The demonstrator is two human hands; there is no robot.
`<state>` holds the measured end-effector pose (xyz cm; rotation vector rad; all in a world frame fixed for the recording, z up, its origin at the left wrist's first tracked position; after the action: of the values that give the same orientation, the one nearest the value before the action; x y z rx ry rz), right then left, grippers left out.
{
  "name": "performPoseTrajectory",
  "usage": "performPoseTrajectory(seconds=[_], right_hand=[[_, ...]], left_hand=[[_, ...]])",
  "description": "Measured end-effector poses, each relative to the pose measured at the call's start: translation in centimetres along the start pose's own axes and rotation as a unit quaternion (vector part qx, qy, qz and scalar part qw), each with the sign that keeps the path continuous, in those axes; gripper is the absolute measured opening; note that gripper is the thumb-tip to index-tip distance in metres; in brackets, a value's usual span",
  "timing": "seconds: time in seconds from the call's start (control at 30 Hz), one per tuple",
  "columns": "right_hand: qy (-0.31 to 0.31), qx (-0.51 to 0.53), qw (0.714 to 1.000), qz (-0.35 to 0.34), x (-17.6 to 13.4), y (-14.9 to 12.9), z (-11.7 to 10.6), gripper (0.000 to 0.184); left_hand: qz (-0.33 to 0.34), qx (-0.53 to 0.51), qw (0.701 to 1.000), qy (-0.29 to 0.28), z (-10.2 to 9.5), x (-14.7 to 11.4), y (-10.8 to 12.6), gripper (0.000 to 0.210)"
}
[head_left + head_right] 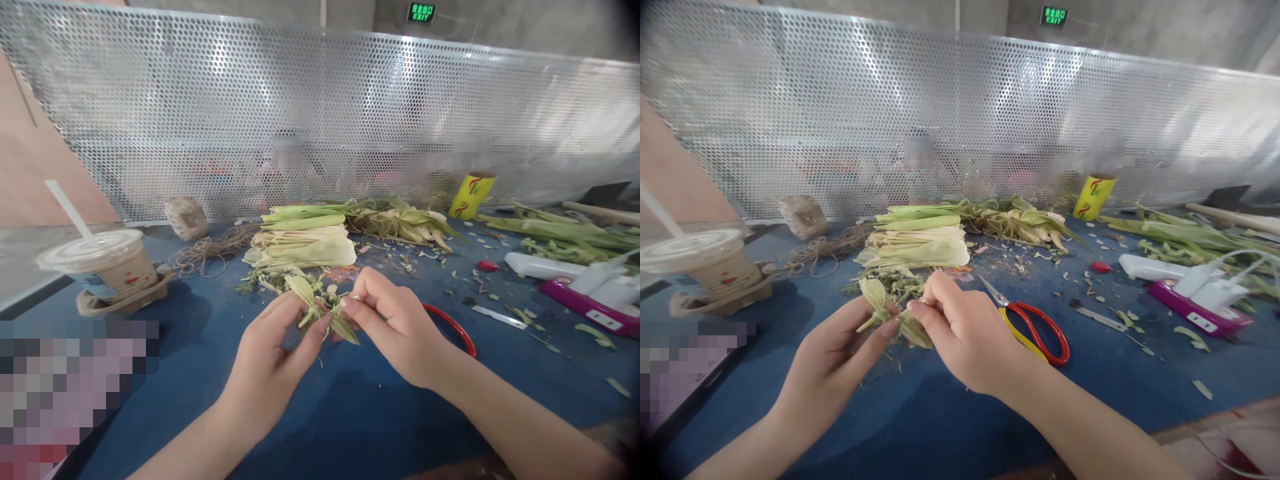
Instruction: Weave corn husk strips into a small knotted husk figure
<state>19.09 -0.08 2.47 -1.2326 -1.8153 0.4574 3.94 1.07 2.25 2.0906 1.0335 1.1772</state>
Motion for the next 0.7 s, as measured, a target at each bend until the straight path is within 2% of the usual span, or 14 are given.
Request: performPoseTrajectory(seconds=[0.1,0.17,0.23,0.33,0.43,0.57,0.7], right_hand=[[-0.009,0.013,1.000,-0.011,0.1,0.0,0.2,0.027],[-0.024,0.008,1.000,-0.015,0.1,0.0,0.2,0.028],[-0.047,0.005,0.999,-0.012,0.3,-0.1,0.2,0.026],[-0.068,0.030,0.997,-0.016,0.4,-0.3,0.0,0.012],[-0.079,0.044,0.996,-0.024,0.5,-0.6,0.2,0.022],[-0.088,0.064,0.994,-0.023,0.6,-0.5,0.8,0.020],[-0.105,0.136,0.985,0.033,0.5,0.2,1.3,0.019]], left_hand=[[-0.087,-0.146,0.985,-0.032,0.6,0.0,-0.3,0.004],[-0.143,-0.226,0.963,-0.033,0.8,0.1,-0.4,0.013],[-0.180,-0.262,0.948,-0.016,0.8,0.2,-0.4,0.019],[-0.205,-0.262,0.943,-0.009,0.6,0.4,-0.6,0.030],[-0.222,-0.248,0.943,-0.022,0.5,0.3,-1.0,0.045],[-0.241,-0.237,0.941,-0.024,0.5,0.3,-1.4,0.057],[-0.274,-0.216,0.937,-0.021,0.3,0.3,-1.3,0.078]])
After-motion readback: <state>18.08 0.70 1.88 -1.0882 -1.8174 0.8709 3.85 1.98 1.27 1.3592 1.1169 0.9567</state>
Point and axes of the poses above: each hand's wrist, its own x-axis towards the middle knuckle, its own z-axis out of the palm, y = z × x, the point moved 3 cm from there along x, towards the middle knuckle, and after that the axes turned 4 degrees about y, right-handed, at the moved point
